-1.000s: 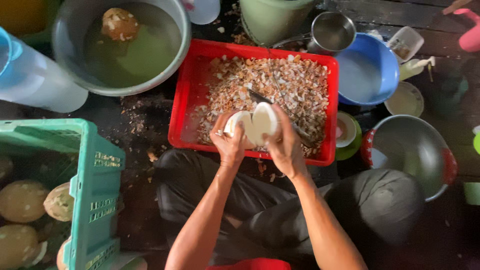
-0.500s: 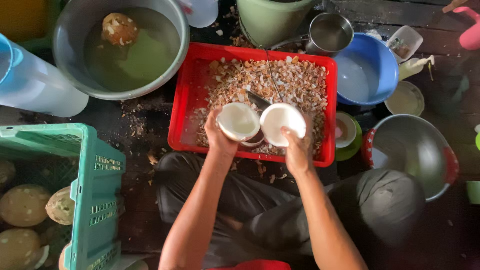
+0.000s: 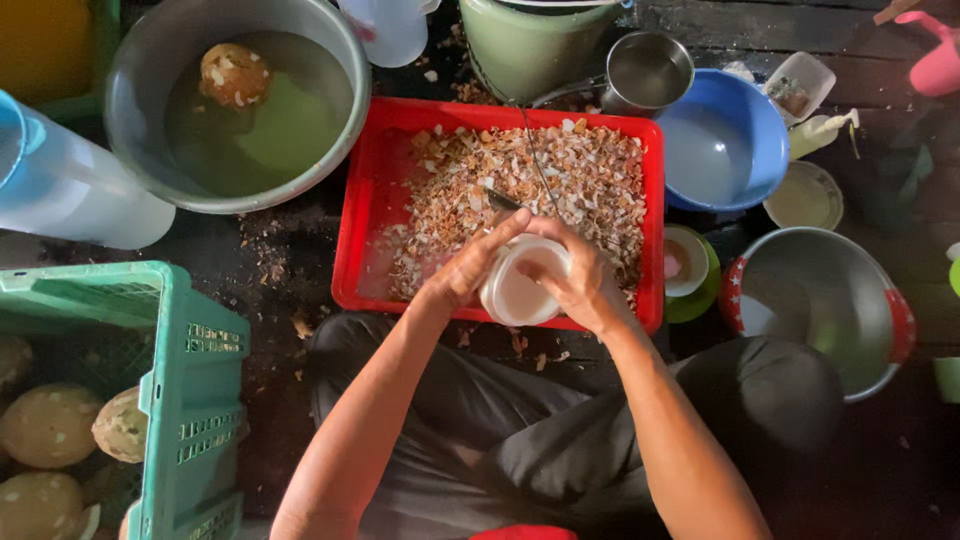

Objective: The person sits on the floor and peels the outer husk off coconuts with a knife, holding each coconut over a red tray that collects the falling husk fibers. Trimmed coconuts are placed into a green plastic crate, and the person works through several coconuts one at a time.

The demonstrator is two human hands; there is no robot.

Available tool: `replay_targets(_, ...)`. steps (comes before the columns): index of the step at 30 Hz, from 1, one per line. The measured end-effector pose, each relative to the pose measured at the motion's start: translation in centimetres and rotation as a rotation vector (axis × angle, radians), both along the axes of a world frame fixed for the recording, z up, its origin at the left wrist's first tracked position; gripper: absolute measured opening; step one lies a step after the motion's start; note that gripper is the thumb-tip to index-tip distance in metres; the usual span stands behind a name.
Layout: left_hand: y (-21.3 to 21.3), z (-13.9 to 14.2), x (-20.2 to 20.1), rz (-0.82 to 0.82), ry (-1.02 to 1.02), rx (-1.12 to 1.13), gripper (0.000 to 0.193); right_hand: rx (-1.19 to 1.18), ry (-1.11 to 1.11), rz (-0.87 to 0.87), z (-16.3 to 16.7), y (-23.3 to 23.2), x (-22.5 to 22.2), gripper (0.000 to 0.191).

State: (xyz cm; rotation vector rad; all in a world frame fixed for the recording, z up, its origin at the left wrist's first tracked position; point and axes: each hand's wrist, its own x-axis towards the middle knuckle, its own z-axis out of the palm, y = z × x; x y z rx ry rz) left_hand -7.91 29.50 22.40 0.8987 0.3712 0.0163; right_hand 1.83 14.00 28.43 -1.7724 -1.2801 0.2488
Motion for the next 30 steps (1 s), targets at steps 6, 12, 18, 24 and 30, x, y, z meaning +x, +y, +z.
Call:
replay_targets(6, -0.3, 0.4, -1.1, 0.036, -0.264, 0.721, 0.066, -0.052, 0.196, -0.092, -1.8, -1.2, 0.7, 0.041)
replay_targets(12, -2.1, 1.9, -1.8, 0.111, 0.178, 1.116, 0.045, -0.109, 0.165, -0.025, 0.1, -1.4, 1.1, 0.034)
replay_targets(18, -1.3, 2.4, -4.1, 0.023, -0.251, 1.173, 0.026, -0.262, 0.243, 0.220, 2.8, -2.2, 1.7, 0.032)
replay_targets(24, 0.2, 2.0, -6.5, -0.197, -0.364, 1.185, 0.027, -0.166, 0.270, 0.242, 1.8, -3.3, 1.9, 0.024)
replay_targets(30, -1.0, 1.6, -5.1, 0.266, -0.267, 0.670, 0.027, 0.118, 0.432, -0.250, -1.0, -3.3, 3.8, 0.023)
